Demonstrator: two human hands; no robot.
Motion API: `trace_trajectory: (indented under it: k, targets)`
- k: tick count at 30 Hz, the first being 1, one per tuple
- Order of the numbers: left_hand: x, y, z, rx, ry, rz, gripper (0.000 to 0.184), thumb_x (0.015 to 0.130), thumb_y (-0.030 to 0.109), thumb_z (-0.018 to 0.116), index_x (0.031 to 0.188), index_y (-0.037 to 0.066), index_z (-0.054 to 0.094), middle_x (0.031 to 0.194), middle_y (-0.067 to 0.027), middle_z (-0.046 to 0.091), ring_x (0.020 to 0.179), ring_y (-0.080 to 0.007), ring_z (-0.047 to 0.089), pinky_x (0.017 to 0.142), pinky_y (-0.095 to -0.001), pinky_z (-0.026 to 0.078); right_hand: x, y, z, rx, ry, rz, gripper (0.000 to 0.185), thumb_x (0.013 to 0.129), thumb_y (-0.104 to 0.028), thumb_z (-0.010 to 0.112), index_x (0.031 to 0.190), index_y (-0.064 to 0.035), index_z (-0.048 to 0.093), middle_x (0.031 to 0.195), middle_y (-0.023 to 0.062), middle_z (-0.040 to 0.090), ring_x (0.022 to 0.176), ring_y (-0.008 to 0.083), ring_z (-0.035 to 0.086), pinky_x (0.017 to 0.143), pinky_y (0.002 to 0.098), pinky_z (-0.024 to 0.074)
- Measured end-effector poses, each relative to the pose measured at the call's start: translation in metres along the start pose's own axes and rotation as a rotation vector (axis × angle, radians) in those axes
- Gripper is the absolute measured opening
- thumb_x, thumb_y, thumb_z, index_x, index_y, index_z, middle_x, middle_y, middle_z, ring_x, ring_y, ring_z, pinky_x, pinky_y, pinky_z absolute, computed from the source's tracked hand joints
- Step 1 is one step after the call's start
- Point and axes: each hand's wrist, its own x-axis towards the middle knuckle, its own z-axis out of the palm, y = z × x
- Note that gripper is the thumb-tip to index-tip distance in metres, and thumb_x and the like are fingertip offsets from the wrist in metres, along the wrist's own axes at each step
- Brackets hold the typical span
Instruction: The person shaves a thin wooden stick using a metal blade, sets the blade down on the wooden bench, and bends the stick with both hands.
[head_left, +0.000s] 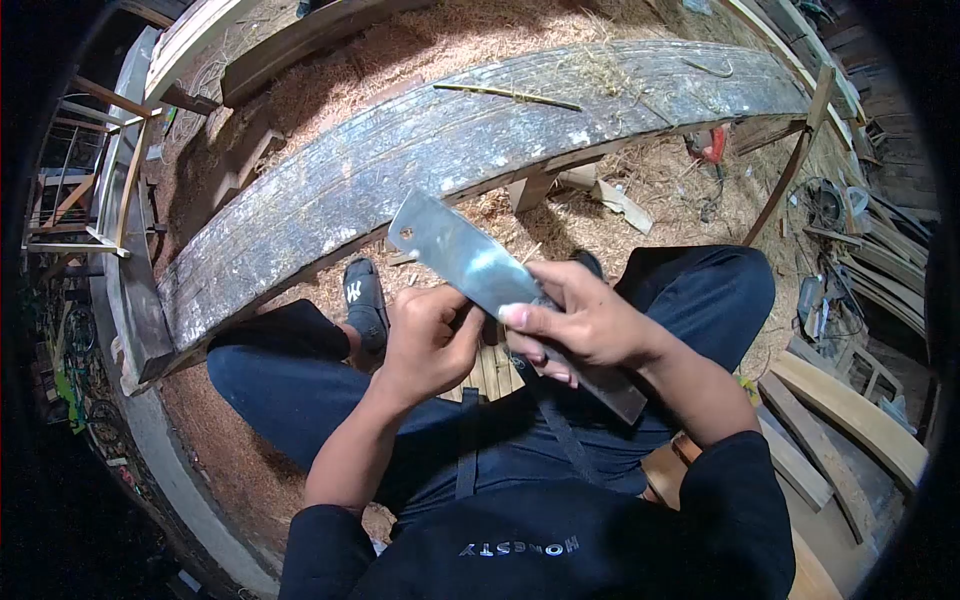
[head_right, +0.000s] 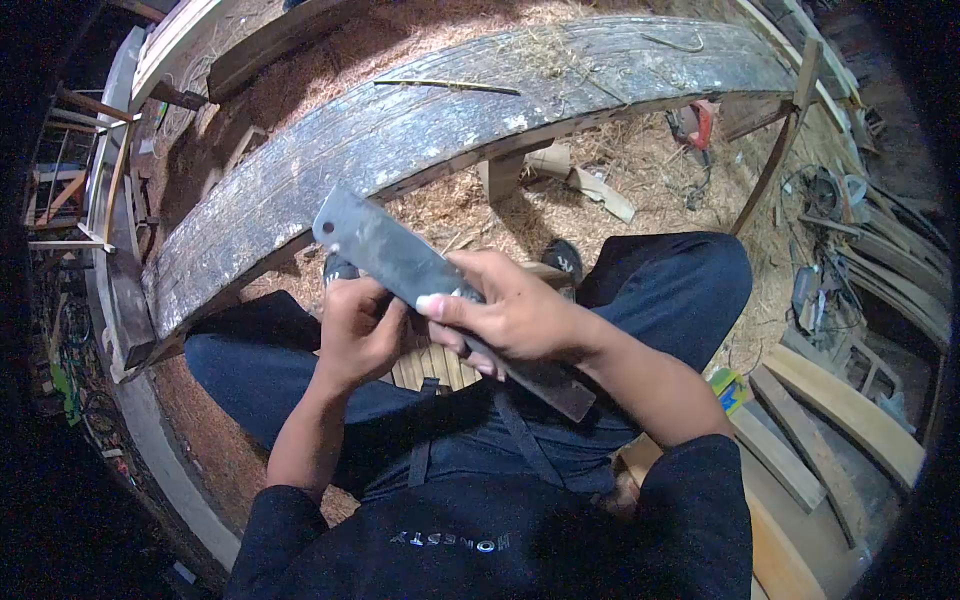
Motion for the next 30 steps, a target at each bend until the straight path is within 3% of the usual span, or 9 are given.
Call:
trace_trajectory:
  k: [6, 9, 13, 15, 17, 19, 24, 27, 30]
  targets:
    - [-0.001, -0.006, 0.003, -0.068, -0.002, -0.007, 0.004, 0.091, 0.001, 0.066, 0.090, -0.002, 0.069, 0.061, -0.0166, 0.061, 0.049, -0.0234, 0.063, 0.049, -0.0337, 0.045, -0.003, -0.002, -0.003, 0.020, 0.005, -0.010, 0.023, 0.106, -0.022, 0.057, 0.116, -0.0013, 0.053, 0.072, 0.0016, 0.056, 0.047, 0.0076, 0.053, 0.040, 0.0228, 0.0442]
    - [-0.001, 0.001, -0.001, 0.042, -0.027, -0.031, 0.003, 0.090, 0.000, 0.066, 0.089, -0.002, 0.068, 0.061, -0.0169, 0.059, 0.049, -0.0234, 0.063, 0.049, -0.0342, 0.045, -0.006, -0.012, -0.003, 0.073, 0.080, -0.050, 0.023, 0.106, -0.021, 0.056, 0.117, -0.0012, 0.053, 0.072, 0.0012, 0.056, 0.046, 0.0077, 0.052, 0.041, 0.0229, 0.0447]
    - [0.000, -0.002, 0.004, -0.006, 0.011, -0.003, 0.004, 0.090, 0.000, 0.066, 0.088, -0.002, 0.068, 0.060, -0.0157, 0.059, 0.049, -0.0237, 0.062, 0.049, -0.0343, 0.044, -0.003, 0.000, -0.002, 0.021, 0.007, -0.017, 0.023, 0.106, -0.021, 0.057, 0.116, -0.0015, 0.054, 0.071, 0.0009, 0.056, 0.045, 0.0073, 0.051, 0.041, 0.0226, 0.0446]
    - [-0.001, 0.000, 0.003, -0.030, 0.009, -0.006, 0.004, 0.090, 0.000, 0.066, 0.087, -0.002, 0.068, 0.060, -0.0157, 0.059, 0.049, -0.0238, 0.062, 0.049, -0.0346, 0.044, -0.007, -0.015, -0.001, -0.019, 0.106, 0.024, 0.023, 0.106, -0.021, 0.058, 0.117, -0.0016, 0.054, 0.072, 0.0011, 0.056, 0.046, 0.0072, 0.052, 0.042, 0.0220, 0.0448]
    - [0.003, 0.009, 0.001, -0.029, -0.009, -0.102, 0.004, 0.091, 0.000, 0.065, 0.089, -0.002, 0.068, 0.061, -0.0164, 0.060, 0.051, -0.0239, 0.063, 0.049, -0.0346, 0.045, -0.007, -0.012, -0.007, 0.097, 0.080, -0.073, 0.023, 0.105, -0.022, 0.058, 0.117, -0.0016, 0.053, 0.072, 0.0012, 0.057, 0.047, 0.0072, 0.053, 0.041, 0.0224, 0.0445]
    - [-0.003, -0.008, 0.003, -0.023, -0.029, -0.059, 0.004, 0.092, 0.000, 0.065, 0.091, -0.002, 0.068, 0.061, -0.0166, 0.060, 0.051, -0.0241, 0.063, 0.050, -0.0346, 0.045, -0.007, -0.008, -0.002, -0.015, 0.052, 0.017, 0.024, 0.106, -0.019, 0.056, 0.121, -0.0014, 0.053, 0.073, 0.0014, 0.057, 0.048, 0.0066, 0.053, 0.040, 0.0226, 0.0439]
    - [0.005, 0.011, 0.000, 0.009, -0.013, -0.028, 0.005, 0.094, 0.000, 0.064, 0.095, -0.002, 0.068, 0.064, -0.0162, 0.062, 0.053, -0.0262, 0.065, 0.051, -0.0350, 0.046, -0.006, -0.013, -0.005, 0.044, 0.064, -0.079, 0.021, 0.106, -0.020, 0.056, 0.115, -0.0013, 0.052, 0.072, 0.0005, 0.057, 0.046, 0.0068, 0.051, 0.041, 0.0219, 0.0448]
    - [0.002, 0.000, 0.000, 0.043, -0.034, 0.047, 0.006, 0.094, 0.000, 0.063, 0.093, -0.003, 0.068, 0.065, -0.0170, 0.062, 0.054, -0.0267, 0.066, 0.052, -0.0353, 0.047, -0.002, -0.001, 0.002, 0.002, -0.006, -0.009, 0.022, 0.106, -0.020, 0.056, 0.117, -0.0011, 0.053, 0.072, 0.0009, 0.057, 0.045, 0.0065, 0.051, 0.041, 0.0213, 0.0451]
    - [0.005, 0.015, 0.000, 0.022, -0.013, -0.047, 0.005, 0.093, 0.000, 0.063, 0.091, -0.003, 0.067, 0.062, -0.0173, 0.061, 0.053, -0.0268, 0.065, 0.051, -0.0358, 0.047, -0.004, -0.010, -0.005, 0.026, 0.084, -0.033, 0.021, 0.106, -0.020, 0.056, 0.114, -0.0016, 0.054, 0.072, 0.0007, 0.056, 0.046, 0.0068, 0.053, 0.041, 0.0216, 0.0449]
